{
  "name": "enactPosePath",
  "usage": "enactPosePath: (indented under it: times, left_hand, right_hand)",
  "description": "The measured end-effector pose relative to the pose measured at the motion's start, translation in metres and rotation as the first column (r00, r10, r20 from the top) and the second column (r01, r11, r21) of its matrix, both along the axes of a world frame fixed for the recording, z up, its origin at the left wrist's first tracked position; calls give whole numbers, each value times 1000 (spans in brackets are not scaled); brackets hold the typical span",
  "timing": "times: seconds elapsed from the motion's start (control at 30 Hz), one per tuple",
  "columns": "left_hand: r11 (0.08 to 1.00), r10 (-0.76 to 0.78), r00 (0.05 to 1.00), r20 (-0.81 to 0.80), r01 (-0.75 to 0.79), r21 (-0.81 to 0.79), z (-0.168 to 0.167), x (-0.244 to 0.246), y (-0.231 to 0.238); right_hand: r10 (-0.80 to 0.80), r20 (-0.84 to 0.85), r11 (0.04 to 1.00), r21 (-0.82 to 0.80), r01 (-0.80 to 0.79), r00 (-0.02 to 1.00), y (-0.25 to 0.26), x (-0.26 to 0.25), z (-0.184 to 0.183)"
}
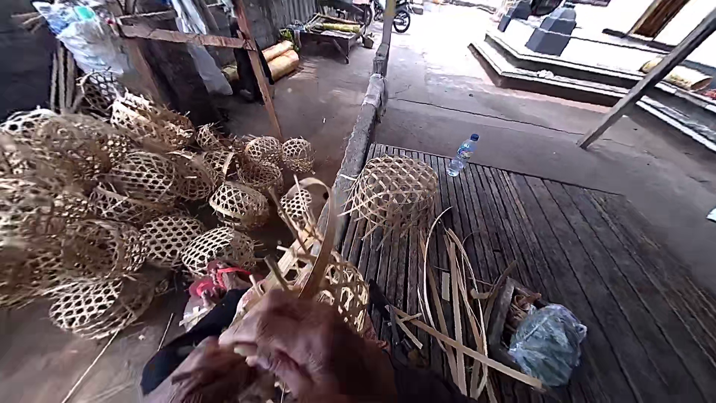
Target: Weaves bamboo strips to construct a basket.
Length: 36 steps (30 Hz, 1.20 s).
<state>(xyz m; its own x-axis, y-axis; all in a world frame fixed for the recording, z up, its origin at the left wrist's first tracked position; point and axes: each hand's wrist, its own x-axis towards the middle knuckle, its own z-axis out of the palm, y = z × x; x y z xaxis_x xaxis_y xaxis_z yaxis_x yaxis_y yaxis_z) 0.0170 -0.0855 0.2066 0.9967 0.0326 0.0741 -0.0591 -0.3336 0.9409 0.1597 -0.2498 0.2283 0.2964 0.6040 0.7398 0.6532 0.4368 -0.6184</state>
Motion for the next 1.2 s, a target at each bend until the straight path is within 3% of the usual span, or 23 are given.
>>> enactPosePath:
  times: [0.07, 0.17, 0.23, 0.3, 0.4, 0.5, 0.57, 0.63, 0.7, 0.83, 1.0, 1.07, 1.13, 1.2]
  left_hand:
    - [996, 28, 999, -19, -29, -90, 19, 9, -2]
    - [963, -23, 991, -135, -14, -269, 43, 3, 6]
    - [969, -76, 977, -197, 26, -244, 54, 0, 11]
    - [982, -117, 966, -232, 77, -173, 62, 1, 15]
    - [979, -189, 945, -268, 161, -124, 78, 9, 26]
    - [952, -299, 923, -242, 272, -139, 73, 20, 38]
    - [942, -323, 928, -184, 296, -160, 60, 22, 33]
    - [936, -338, 940, -36, 332, -122, 45, 22, 30]
    - [933, -353, 935, -23, 351, -76, 49, 23, 34]
    - [944, -328, 941, -83, 330, 16, 60, 27, 41]
    - [978, -64, 992, 109, 41, 202, 63, 24, 33]
    - [961, 30, 970, 239, -94, 260, 51, 24, 31]
    - [927, 123, 923, 366, -238, 289, 36, 25, 28]
    - [917, 197, 867, 458, -328, 226, 15, 26, 25]
  right_hand:
    - [-28, -106, 998, 53, 34, 994, -14, 7, 8]
    - [-111, -351, 994, -30, 107, 930, -36, 24, -2]
    - [-100, -520, 995, -57, 82, 848, -42, 34, -2]
    - [-26, -541, 1000, -14, 22, 841, -42, 40, 2]
    - [110, -276, 994, 43, -102, 955, -38, 39, 9]
    - [102, 189, 995, 4, -105, 977, -22, 29, 30]
    - [-38, 585, 998, -12, 55, 810, -3, 26, 44]
    - [-127, 788, 987, 41, 156, 603, 12, 33, 48]
    - [-115, 841, 984, 22, 179, 528, 16, 39, 48]
    - [-114, 855, 978, 6, 210, 506, 18, 40, 50]
    - [-201, 906, 924, 49, 379, 372, 31, 36, 71]
    - [-169, 892, 886, -49, 462, 418, 36, 39, 70]
    - [-76, 788, 880, -235, 413, 610, 35, 47, 60]
    - [18, 565, 853, -439, 282, 825, 31, 50, 44]
